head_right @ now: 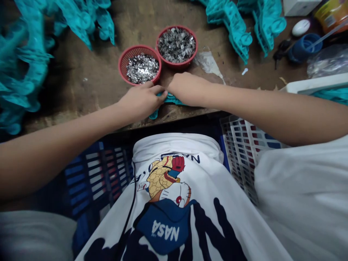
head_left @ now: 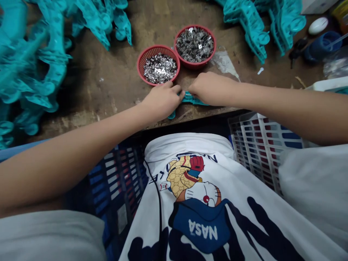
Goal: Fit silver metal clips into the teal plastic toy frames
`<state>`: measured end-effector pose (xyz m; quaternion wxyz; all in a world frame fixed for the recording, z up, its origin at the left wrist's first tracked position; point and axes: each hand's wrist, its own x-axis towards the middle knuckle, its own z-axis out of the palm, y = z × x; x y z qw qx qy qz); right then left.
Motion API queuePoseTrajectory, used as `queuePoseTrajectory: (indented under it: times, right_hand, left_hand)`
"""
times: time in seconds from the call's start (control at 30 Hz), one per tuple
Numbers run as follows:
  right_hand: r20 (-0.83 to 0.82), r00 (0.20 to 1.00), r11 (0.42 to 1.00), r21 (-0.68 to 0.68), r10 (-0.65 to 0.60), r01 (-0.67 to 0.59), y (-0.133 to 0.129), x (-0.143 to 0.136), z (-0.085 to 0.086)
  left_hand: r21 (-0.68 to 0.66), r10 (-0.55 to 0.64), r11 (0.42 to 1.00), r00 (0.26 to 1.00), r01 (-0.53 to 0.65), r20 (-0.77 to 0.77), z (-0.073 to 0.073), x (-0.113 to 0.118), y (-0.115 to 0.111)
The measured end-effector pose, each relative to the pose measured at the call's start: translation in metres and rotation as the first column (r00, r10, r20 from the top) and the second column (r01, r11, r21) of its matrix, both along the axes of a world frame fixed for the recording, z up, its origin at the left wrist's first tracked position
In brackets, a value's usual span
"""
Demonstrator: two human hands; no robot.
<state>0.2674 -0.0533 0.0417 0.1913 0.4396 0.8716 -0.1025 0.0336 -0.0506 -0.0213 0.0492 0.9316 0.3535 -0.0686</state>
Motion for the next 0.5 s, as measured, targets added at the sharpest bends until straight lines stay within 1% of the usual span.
queuePoseTrajectory:
  times: [0.07,0.17,0.27,0.33,0.43,0.5]
  right_hand:
    - [0.005,1.000,1.000,-0.005,-0.023,0.023,-0.002,-0.002,0.000]
    - [-0.024,0.998,0.999,0.000,-0.051,0.051,0.001,-0.001,-0.005]
    - [-0.102,0.994,0.999,-0.007,-0.051,0.050,0.013,0.011,-0.014]
    - [-0.165,0.985,0.998,0.000,-0.055,0.055,0.023,0.024,-0.016]
    - [-0.289,0.951,0.990,0.055,-0.105,0.126,0.033,0.042,-0.008]
    - [-0.411,0.897,0.976,0.067,-0.160,0.205,0.032,0.047,0.003]
  left_hand:
    - [-0.012,0.020,1.000,1.000,-0.020,0.000,0.002,0.001,0.000]
    - [-0.017,0.010,1.000,1.000,-0.010,-0.012,0.005,0.002,0.000]
    - [-0.011,-0.004,1.000,1.000,0.003,-0.026,0.008,0.000,0.000]
    - [-0.017,-0.012,1.000,1.000,0.012,-0.010,0.009,-0.001,0.001]
    - [-0.010,-0.022,1.000,0.999,0.023,0.026,0.007,-0.004,0.001]
    - [0.005,-0.014,1.000,0.998,0.014,0.065,0.004,-0.006,0.001]
